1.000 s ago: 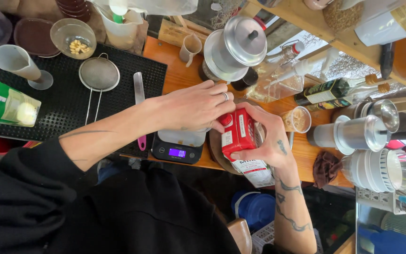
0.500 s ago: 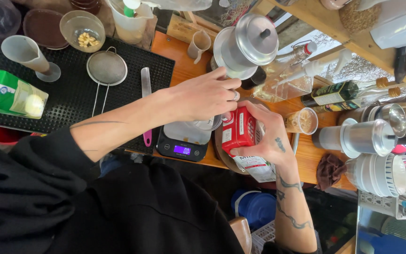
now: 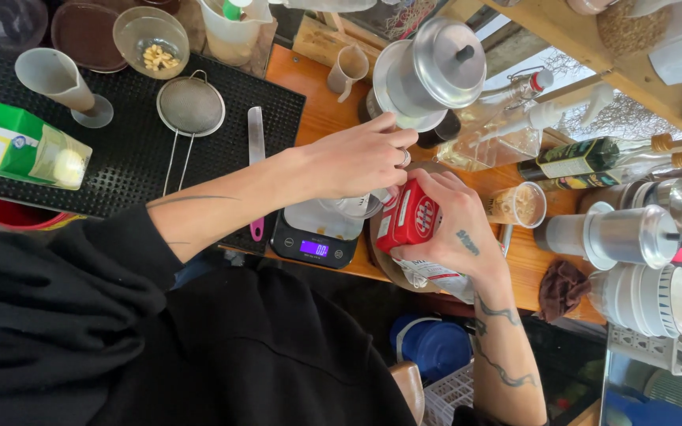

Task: Preparing a coffee drink by scooping ice, weighing ingredients, pouring milk, and frothing.

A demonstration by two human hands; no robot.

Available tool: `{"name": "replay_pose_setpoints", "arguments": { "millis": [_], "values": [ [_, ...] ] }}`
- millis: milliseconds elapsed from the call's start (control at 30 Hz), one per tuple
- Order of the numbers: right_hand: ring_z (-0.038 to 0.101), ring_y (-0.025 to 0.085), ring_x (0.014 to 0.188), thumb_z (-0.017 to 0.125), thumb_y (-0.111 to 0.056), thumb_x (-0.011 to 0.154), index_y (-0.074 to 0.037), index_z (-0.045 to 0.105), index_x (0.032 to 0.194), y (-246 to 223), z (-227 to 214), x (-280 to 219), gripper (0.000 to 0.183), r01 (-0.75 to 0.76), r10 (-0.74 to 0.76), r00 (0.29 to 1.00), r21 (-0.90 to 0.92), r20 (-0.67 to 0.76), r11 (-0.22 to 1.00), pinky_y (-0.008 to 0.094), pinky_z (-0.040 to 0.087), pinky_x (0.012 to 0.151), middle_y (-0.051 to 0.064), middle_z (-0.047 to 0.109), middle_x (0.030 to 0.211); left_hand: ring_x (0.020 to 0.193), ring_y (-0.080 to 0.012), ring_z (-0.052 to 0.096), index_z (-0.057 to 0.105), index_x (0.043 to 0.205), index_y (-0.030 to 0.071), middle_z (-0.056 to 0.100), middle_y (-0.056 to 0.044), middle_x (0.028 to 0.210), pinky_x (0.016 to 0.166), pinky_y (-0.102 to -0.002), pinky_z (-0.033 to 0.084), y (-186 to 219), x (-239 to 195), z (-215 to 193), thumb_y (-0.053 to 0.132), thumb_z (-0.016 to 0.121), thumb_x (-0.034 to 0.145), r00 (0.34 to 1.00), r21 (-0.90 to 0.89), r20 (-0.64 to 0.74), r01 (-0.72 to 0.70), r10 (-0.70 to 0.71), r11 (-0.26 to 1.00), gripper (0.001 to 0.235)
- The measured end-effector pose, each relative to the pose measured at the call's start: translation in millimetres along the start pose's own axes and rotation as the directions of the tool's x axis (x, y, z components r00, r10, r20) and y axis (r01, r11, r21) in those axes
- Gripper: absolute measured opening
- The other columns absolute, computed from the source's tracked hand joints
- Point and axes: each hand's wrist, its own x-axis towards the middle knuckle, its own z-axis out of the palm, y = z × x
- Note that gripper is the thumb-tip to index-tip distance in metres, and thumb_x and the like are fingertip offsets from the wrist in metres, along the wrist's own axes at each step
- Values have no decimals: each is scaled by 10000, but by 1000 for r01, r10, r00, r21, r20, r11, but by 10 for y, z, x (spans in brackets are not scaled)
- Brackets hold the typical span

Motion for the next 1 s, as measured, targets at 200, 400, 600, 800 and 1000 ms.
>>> {"name": "replay_pose_setpoints", "arguments": {
  "millis": [200,400,600,800,1000],
  "values": [
    [769,467,1004,1107,-364,501,-13,771,1294,6,6,17,930,-9,9,1000,-14,8,1000,543,603,878,217,806,1060,1082,-220,449,649,915,213,508,42,859,1008,-418,362,-23,-39,78,503,608,1163,1000,-27,-6,0,0,1000,384],
    [769,452,1011,1108,-391,506,-25,771,1301,12,-10,25,937,-17,18,1000,-23,13,1000,533,604,883,207,800,1044,1069,-211,441,643,917,220,484,51,859,998,-414,362,-50,-22,92,511,606,1177,1000,-38,-13,7,-8,999,391],
    [770,468,1015,1115,-412,503,-16,768,1306,-10,-27,35,960,-5,6,1000,-33,13,999,552,608,881,221,800,1049,1059,-205,436,622,906,218,461,53,853,998,-405,359,-62,-28,75,521,603,1176,999,-80,-27,16,-18,997,405],
    [765,444,1009,1114,-413,510,-28,767,1307,-8,-35,19,951,-11,11,1000,-23,11,1000,535,603,890,204,799,1048,1060,-207,436,610,912,215,453,51,850,1000,-404,360,-40,-41,74,515,596,1181,999,-93,-32,22,-25,995,403],
    [762,443,1009,1121,-425,499,-23,765,1316,-34,-44,33,978,-10,10,1000,-26,6,1000,538,601,890,209,800,1061,1067,-205,443,593,908,208,439,47,844,1005,-397,367,-41,-17,10,483,610,1184,999,-121,-39,26,-30,992,390]
  ]
}}
